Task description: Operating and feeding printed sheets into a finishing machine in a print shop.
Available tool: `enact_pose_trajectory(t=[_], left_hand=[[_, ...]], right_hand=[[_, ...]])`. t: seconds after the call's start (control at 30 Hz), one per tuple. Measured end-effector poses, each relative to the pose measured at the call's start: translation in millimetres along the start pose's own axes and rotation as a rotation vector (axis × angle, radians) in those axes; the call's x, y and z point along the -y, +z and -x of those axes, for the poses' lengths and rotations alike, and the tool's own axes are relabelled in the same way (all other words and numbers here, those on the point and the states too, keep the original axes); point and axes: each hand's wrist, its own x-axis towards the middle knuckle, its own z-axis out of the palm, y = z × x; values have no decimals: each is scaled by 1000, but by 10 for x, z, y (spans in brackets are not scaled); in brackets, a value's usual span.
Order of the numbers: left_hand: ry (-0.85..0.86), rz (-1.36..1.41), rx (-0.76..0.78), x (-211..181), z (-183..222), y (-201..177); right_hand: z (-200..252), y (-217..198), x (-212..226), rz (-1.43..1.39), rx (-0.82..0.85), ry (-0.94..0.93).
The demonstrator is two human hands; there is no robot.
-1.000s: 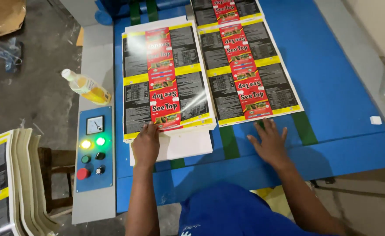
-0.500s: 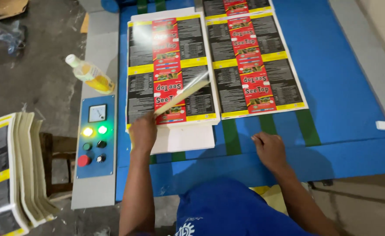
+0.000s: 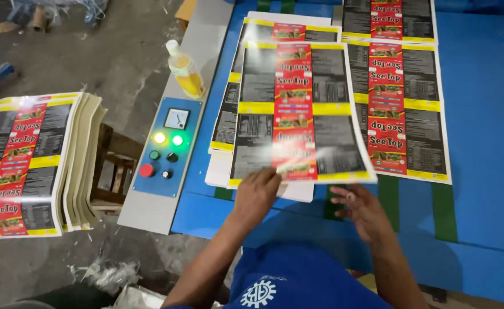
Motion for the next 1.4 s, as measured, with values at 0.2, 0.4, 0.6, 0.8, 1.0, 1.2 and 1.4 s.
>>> enact_pose_trajectory(t=[0.2,0.4,0.6,0.8,1.0,1.2,1.4], left_hand=[[3,-14,97,-83,351,37],[25,120,86,-108,363,-178],[-248,-62,-255,609,582,-305],[-562,-362,-401,1394,1000,-536],[-739,-601,-435,1777,1404,-548],[-926,-462,-428,1875,1474,-560],[-979,-442,-389,1976,1527,-482]], right_hand=[[-248,-200,-361,-223,19,116],[-243,-393,-451,106,-239,63],[-179,-765,-438,128,-275,88],[-37,-928,-305,145,-276,166],[-39,-1255,-533,232,-349,1],[72,-1242,-511,100,-406,-61],[166,-1349,-538,-29,-394,-84]])
